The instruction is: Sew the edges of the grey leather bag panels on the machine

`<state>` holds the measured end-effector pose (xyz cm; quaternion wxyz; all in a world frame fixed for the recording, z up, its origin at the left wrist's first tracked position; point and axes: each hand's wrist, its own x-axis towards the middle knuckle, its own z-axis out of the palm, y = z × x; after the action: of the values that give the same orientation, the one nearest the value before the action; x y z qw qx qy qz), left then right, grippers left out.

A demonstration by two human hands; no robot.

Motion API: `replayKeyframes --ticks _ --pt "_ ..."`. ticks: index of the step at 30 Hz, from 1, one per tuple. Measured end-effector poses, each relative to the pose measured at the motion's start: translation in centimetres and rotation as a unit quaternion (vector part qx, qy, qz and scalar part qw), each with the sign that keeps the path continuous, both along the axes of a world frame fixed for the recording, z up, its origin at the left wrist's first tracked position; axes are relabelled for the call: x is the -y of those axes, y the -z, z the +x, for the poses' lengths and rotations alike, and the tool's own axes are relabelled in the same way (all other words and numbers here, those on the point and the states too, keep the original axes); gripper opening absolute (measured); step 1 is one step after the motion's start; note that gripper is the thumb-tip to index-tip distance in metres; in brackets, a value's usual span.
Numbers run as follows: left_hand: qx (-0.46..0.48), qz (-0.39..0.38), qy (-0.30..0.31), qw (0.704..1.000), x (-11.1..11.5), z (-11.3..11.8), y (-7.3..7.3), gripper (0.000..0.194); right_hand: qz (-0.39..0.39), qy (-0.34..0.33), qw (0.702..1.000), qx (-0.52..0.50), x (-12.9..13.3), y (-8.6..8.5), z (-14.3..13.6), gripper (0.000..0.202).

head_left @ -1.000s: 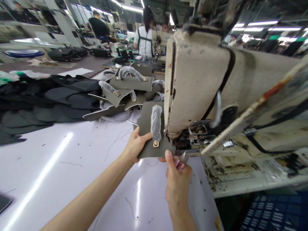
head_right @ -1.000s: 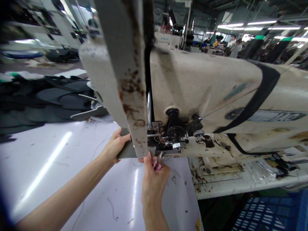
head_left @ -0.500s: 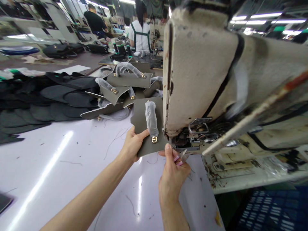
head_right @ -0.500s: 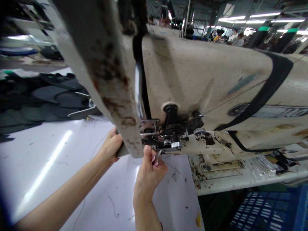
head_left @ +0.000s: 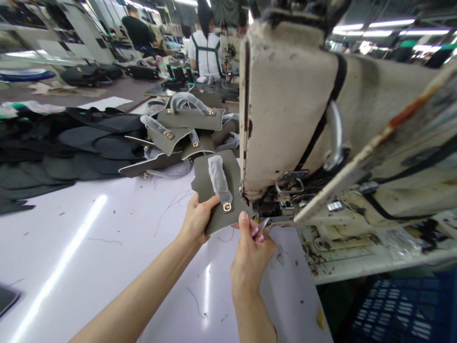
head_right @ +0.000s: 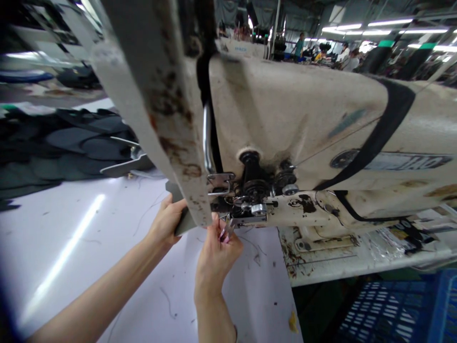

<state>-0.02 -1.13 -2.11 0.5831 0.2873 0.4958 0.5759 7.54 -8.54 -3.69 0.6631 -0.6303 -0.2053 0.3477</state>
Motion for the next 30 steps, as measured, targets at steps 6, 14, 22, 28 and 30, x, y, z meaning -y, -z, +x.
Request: replayKeyframes --ticks 6,14,22,28,30 --pt "0.002 -0.005 -0.023 1.000 0.8 -0.1 0.3 0.043 -0.004 0.001 1.000 0.000 0.0 -0.6 0.1 0.034" --pt "0.014 -0.008 -0.046 0.999 2.6 -0.5 0.3 0.032 -0.010 -0.005 1.000 0.010 0.3 -1.0 0.6 0.037" --pt "0.038 -0.057 -0.135 0.988 5.9 0.0 0.2 0.035 -0.014 -0.017 0.999 0.033 0.7 -0.8 1.9 0.040" --pt "0.015 -0.079 -0.171 0.982 9.6 1.5 0.4 0.042 0.002 -0.078 0.997 0.011 1.0 -0.3 3.9 0.039" --pt "-0.001 -0.063 -0.174 0.983 10.5 2.1 0.3 0.048 -0.007 -0.114 0.993 0.026 1.4 -0.5 4.7 0.040"
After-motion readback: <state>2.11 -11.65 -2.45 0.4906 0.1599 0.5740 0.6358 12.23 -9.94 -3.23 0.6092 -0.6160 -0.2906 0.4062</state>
